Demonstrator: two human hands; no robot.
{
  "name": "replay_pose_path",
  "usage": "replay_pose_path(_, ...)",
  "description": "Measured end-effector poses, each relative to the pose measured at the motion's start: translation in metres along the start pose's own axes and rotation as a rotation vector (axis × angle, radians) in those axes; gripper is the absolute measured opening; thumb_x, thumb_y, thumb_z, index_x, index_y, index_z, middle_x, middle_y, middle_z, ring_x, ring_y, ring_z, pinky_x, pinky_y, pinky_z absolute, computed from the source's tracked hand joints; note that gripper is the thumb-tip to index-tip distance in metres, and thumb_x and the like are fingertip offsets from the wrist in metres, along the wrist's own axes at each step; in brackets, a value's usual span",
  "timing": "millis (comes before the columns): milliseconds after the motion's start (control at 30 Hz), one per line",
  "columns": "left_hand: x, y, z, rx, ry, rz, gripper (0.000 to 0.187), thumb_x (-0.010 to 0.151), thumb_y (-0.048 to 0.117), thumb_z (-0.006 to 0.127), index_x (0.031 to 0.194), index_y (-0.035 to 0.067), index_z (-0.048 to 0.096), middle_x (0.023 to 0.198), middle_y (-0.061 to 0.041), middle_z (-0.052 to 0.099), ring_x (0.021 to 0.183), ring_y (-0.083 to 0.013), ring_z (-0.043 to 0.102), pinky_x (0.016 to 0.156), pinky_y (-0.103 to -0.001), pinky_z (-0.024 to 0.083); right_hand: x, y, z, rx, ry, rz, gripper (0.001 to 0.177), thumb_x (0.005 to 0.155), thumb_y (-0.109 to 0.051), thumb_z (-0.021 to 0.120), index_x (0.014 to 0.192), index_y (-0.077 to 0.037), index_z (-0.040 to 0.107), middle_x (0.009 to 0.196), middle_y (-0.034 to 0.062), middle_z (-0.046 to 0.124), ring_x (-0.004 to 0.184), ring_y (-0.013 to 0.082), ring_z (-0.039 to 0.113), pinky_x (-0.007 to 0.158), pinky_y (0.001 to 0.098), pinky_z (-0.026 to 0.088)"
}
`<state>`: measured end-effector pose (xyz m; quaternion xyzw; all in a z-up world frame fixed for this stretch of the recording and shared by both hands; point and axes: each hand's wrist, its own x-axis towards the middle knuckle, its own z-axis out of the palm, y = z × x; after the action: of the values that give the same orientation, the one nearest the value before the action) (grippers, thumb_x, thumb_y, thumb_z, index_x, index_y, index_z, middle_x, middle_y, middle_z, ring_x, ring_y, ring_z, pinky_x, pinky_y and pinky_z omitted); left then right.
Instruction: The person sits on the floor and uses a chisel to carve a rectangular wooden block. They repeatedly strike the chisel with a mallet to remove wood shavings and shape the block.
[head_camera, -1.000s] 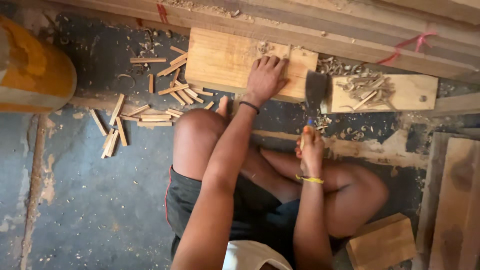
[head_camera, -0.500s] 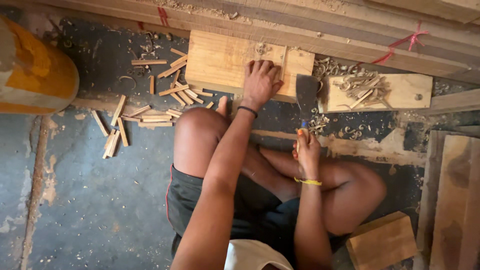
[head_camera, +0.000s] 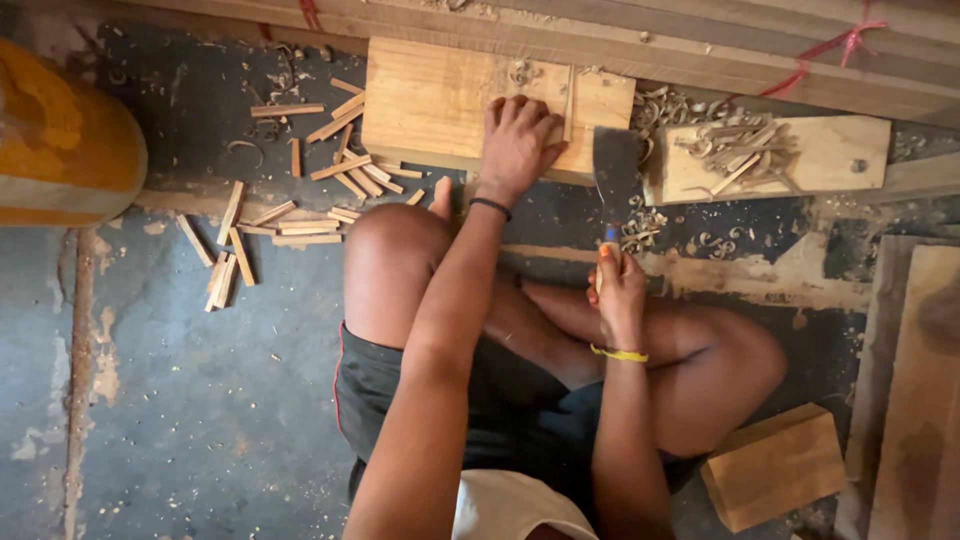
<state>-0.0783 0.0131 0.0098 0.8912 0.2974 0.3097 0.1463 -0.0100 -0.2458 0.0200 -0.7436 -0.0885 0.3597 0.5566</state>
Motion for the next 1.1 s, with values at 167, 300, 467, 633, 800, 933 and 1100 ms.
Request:
replay_pose_path(167, 0.001, 0.002, -0.002, 0.023, -0.007, 0.006, 0.043, 0.079, 0.045, 0.081, 0.111, 0.017, 0.074, 0.114, -0.006, 0.064, 0.120, -0.0296, 0.052, 0.109, -0.053, 0.032, 0.000, 0.002, -0.001, 0.019, 0.007, 0.012, 0.028, 0.104, -0.031, 0.063, 0.090, -0.007, 0.056, 0.066, 0.0008, 0.054, 0.044, 0.0060, 0.043, 0.037, 0.0227, 0.034)
replay_pose_path(300, 0.003, -0.002, 0.008, 0.027, 0.005, -0.050, 0.040, 0.082, 0.043, 0.082, 0.109, 0.015, 0.074, 0.117, -0.006, 0.064, 0.120, -0.0286, 0.053, 0.109, -0.051, 0.034, 0.002, 0.003, -0.001, 0.035, 0.003, 0.007, 0.028, 0.104, -0.031, 0.063, 0.091, -0.007, 0.057, 0.067, 0.0010, 0.054, 0.044, 0.0059, 0.043, 0.037, 0.0229, 0.034)
replay_pose_path(467, 0.004, -0.003, 0.008, 0.006, -0.009, -0.088, 0.045, 0.081, 0.043, 0.084, 0.114, 0.017, 0.070, 0.120, -0.005, 0.063, 0.121, -0.0271, 0.054, 0.110, -0.051, 0.037, 0.000, -0.002, -0.001, 0.055, 0.015, 0.022, 0.029, 0.105, -0.034, 0.056, 0.092, -0.008, 0.058, 0.066, 0.0020, 0.054, 0.043, 0.0068, 0.044, 0.037, 0.0226, 0.035)
replay_pose_path(633, 0.014, 0.011, -0.002, 0.043, -0.028, -0.064, 0.090, 0.060, 0.058, 0.082, 0.134, 0.013, 0.056, 0.130, -0.013, 0.058, 0.117, -0.0304, 0.053, 0.104, -0.053, 0.036, -0.010, -0.002, 0.002, 0.148, 0.006, 0.013, 0.030, 0.105, -0.034, 0.054, 0.093, -0.007, 0.058, 0.067, 0.0028, 0.055, 0.042, 0.0084, 0.043, 0.036, 0.0235, 0.034)
replay_pose_path(800, 0.015, 0.035, 0.001, -0.244, -0.028, 0.271, 0.078, 0.092, 0.070, 0.066, 0.142, 0.012, 0.049, 0.136, -0.015, 0.058, 0.128, -0.0315, 0.053, 0.114, -0.053, 0.037, -0.016, 0.013, 0.000, 0.166, -0.005, -0.021, 0.031, 0.104, -0.036, 0.055, 0.093, -0.008, 0.058, 0.067, 0.0023, 0.056, 0.044, 0.0082, 0.045, 0.038, 0.0233, 0.035)
replay_pose_path(933, 0.005, 0.069, 0.002, -0.423, -0.311, 0.400, 0.066, 0.095, 0.064, 0.061, 0.134, 0.011, 0.061, 0.095, -0.012, 0.071, 0.099, -0.0308, 0.066, 0.103, -0.048, 0.047, -0.019, 0.018, 0.005, 0.081, 0.008, 0.006, 0.034, 0.105, -0.037, 0.056, 0.090, -0.006, 0.059, 0.064, 0.0025, 0.055, 0.042, 0.0083, 0.043, 0.037, 0.0236, 0.034)
replay_pose_path(1100, 0.000, 0.079, 0.013, -0.437, -0.297, 0.578, 0.040, 0.095, 0.050, 0.063, 0.086, 0.011, 0.071, 0.072, -0.010, 0.070, 0.079, -0.0312, 0.068, 0.086, -0.042, 0.052, -0.024, 0.012, 0.006, 0.010, -0.005, -0.010, 0.033, 0.105, -0.037, 0.054, 0.093, -0.007, 0.061, 0.063, 0.0014, 0.056, 0.043, 0.0069, 0.044, 0.038, 0.0232, 0.035)
